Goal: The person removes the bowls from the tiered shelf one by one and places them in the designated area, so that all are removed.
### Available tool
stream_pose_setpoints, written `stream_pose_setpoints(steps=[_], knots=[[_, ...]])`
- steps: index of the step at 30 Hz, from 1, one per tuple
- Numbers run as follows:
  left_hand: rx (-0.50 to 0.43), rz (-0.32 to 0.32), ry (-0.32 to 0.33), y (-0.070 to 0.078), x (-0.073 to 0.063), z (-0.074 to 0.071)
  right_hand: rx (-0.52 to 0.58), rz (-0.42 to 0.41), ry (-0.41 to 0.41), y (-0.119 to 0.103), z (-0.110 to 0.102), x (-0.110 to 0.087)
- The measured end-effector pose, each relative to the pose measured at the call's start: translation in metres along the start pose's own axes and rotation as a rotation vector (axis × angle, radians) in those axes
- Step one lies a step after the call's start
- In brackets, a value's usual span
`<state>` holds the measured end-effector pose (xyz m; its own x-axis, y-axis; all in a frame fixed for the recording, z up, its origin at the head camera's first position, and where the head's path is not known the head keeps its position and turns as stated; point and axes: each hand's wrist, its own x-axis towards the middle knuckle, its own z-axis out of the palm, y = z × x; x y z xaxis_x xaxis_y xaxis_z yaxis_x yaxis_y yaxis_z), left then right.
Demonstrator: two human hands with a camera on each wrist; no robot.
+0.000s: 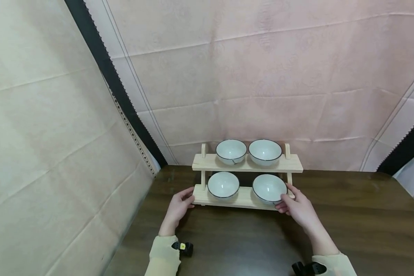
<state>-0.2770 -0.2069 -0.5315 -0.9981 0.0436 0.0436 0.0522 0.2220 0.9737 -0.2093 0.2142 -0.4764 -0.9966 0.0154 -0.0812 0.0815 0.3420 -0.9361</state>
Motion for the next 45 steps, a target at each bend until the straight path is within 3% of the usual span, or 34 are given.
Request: stream_pose_setpoints(steps=[24, 28, 35, 40, 45], knots=[[0.013, -0.013, -0.012, -0.001, 0.000, -0.001, -0.002, 0.003, -0.003, -0.002, -0.003, -0.004], [0.016, -0.022, -0.010, 0.000, 0.000, -0.001, -0.001, -0.013, -0.052, -0.005, -0.007, -0.007], [-0.006, 0.030, -0.019, 0.002, 0.006, -0.001, 0.049, -0.075, -0.173, -0.014, -0.015, -0.011], [-0.009, 0.004, -0.017, 0.001, 0.000, -0.001, 0.067, -0.123, -0.306, -0.014, -0.015, -0.017], [-0.001, -0.004, -0.016, 0.000, 0.000, -0.001, 0.087, -0.161, -0.380, -0.016, -0.011, -0.020]])
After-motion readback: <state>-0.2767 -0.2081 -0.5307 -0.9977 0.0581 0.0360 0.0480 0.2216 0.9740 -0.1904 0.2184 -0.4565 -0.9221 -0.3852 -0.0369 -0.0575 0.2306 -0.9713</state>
